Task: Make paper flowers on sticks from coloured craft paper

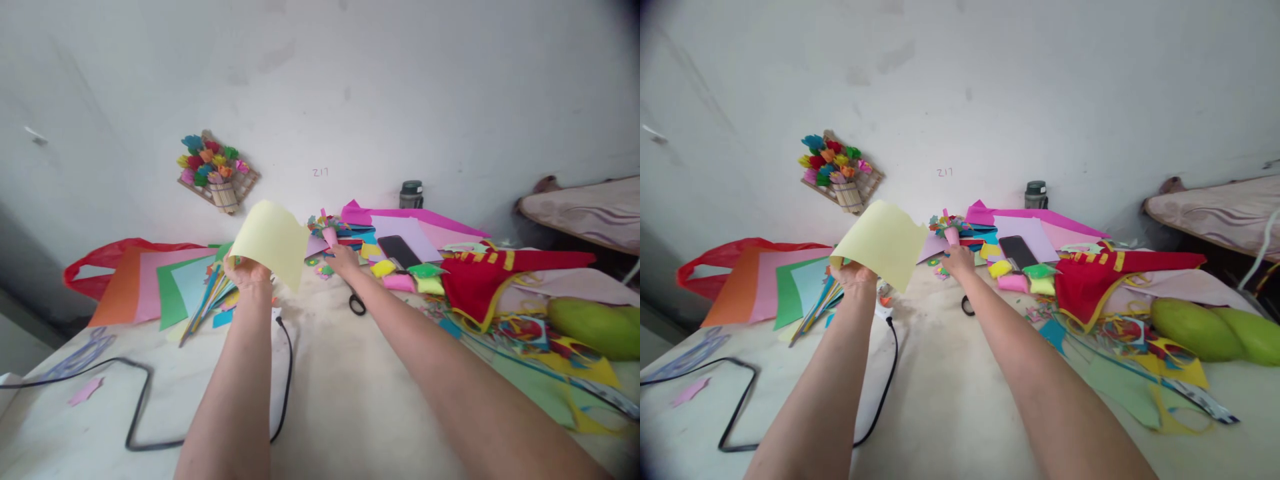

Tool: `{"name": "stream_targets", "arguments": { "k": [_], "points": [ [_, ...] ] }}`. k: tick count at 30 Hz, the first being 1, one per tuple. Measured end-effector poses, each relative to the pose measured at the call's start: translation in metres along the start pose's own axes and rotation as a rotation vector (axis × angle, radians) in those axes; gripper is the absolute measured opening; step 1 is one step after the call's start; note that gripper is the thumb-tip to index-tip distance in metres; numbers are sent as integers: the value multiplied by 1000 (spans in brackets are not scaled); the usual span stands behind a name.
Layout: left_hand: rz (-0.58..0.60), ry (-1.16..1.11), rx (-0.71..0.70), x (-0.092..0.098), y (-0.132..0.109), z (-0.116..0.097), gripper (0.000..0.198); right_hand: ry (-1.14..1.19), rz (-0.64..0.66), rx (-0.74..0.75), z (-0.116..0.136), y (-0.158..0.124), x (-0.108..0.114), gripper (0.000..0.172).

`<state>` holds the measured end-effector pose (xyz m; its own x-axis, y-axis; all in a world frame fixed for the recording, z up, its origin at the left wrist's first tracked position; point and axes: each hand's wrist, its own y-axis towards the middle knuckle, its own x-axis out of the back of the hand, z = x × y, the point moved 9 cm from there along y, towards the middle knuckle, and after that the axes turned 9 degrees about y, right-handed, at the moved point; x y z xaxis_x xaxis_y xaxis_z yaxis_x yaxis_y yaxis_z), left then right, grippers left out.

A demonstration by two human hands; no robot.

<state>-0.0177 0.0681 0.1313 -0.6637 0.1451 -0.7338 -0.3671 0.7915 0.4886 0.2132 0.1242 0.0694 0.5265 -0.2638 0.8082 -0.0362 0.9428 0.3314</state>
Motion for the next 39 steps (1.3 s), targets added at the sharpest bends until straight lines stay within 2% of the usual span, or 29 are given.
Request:
{"name": "stream_targets", "arguments": {
  "k": [2,5,10,12,14,17,19,24,32,34,37,39],
  "points": [
    [-8,0,-1,2,1,-3,33,48,12,44,13,-12,0,31],
    [-13,20,-12,1,5,-11,32,117,229,170,44,-37,-19,29],
    [20,74,-22,-11,11,-24,31,118,483,292,99,-83,-51,51],
    [36,77,-15,-16,12,-27,30,48,486,367,120,-97,-59,55],
    [39,76,-5,-18,11,-30,28,4,415,435,137,-105,-63,53],
    [32,73,-7,-19,8,-35,26,-60,341,476,151,-114,-71,37],
    [24,81,-13,-17,5,-39,25,-50,302,454,155,-118,-75,33],
    [11,82,-13,-15,4,-45,25,33,248,370,165,-124,-79,36],
    [-12,4,27,-15,-10,-37,24,144,297,245,174,-129,-74,27],
    [-38,-8,57,-12,-16,-31,23,187,278,215,166,-127,-70,26],
    [-40,-47,105,-11,-25,-18,22,342,198,60,135,-114,-61,24],
    [-30,-78,133,-13,-31,-9,21,669,248,-85,110,-106,-62,22]
  ]
}}
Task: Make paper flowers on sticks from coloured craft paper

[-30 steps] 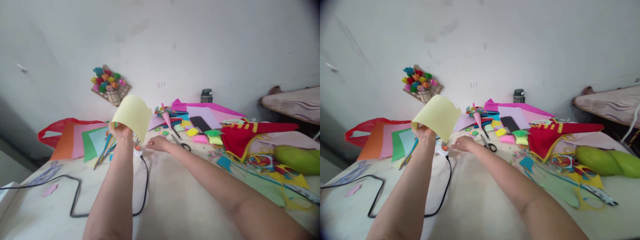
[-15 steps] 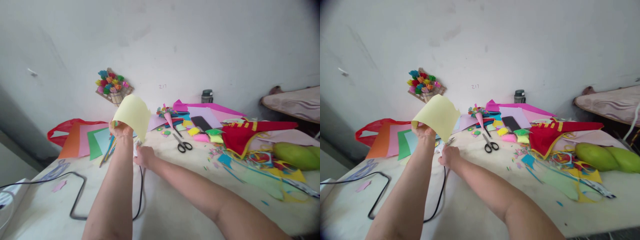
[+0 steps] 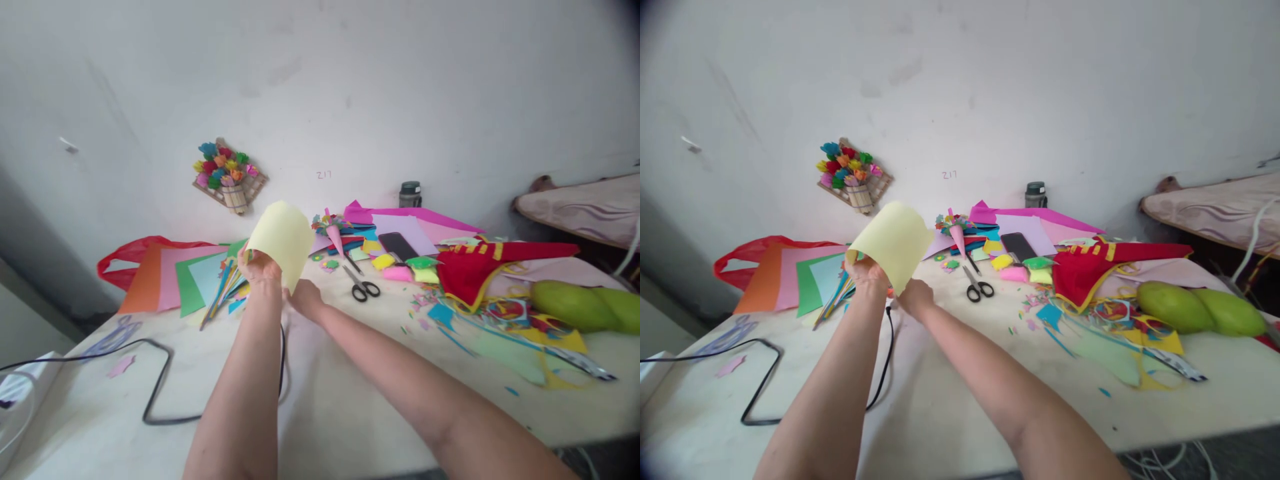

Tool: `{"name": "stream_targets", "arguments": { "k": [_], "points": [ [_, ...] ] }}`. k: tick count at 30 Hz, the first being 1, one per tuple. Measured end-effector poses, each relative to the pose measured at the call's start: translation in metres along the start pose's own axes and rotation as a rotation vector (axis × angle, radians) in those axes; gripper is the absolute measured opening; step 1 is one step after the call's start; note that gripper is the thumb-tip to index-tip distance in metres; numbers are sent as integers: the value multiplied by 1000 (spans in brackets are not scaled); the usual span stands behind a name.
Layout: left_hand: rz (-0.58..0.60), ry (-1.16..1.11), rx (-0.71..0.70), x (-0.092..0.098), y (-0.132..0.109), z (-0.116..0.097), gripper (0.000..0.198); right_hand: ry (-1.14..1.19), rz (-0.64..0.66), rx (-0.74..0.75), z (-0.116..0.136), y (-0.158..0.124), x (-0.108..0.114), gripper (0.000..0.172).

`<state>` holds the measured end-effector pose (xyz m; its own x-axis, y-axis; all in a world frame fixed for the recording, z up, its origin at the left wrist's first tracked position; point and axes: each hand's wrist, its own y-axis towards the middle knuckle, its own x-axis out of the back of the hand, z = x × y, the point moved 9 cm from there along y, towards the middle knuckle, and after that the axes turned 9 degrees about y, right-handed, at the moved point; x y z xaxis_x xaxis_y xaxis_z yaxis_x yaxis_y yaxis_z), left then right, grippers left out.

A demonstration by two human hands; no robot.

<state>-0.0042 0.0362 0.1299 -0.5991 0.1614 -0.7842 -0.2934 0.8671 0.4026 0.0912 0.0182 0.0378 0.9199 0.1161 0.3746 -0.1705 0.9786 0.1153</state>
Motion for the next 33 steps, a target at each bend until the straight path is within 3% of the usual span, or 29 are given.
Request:
{"name": "stream_targets", "arguments": {
  "k": [1,2,4,5,7,9,13,17,20,25,29,33],
  "points": [
    [2,-12,10,-1,-3,4,21,235,58,-88,-11,3,4,22],
    [7,-21,23,-1,-6,9,21,313,64,-114,-17,6,15,26],
    [26,-18,68,-2,-14,19,22,423,43,-142,-27,7,42,35],
    [35,-10,100,-1,-19,25,23,642,7,-178,-33,6,56,36],
    [33,19,171,6,-29,37,23,969,16,-202,-39,2,77,45],
    [-7,43,239,20,-40,48,22,1077,-4,-234,-47,-3,96,43],
    [-60,135,334,47,-60,60,22,1022,115,-169,-51,-6,111,20],
    [-189,370,433,69,-74,62,17,984,56,-122,-68,-1,127,22],
    [-154,532,461,67,-72,59,18,949,9,-120,-82,5,140,24],
    [-21,863,563,65,-71,61,14,794,-215,-98,-99,7,168,17],
    [97,937,589,58,-76,63,23,769,-259,-70,-102,6,172,22],
    [83,985,538,58,-75,60,23,745,-287,-55,-103,5,176,26]
  ]
}}
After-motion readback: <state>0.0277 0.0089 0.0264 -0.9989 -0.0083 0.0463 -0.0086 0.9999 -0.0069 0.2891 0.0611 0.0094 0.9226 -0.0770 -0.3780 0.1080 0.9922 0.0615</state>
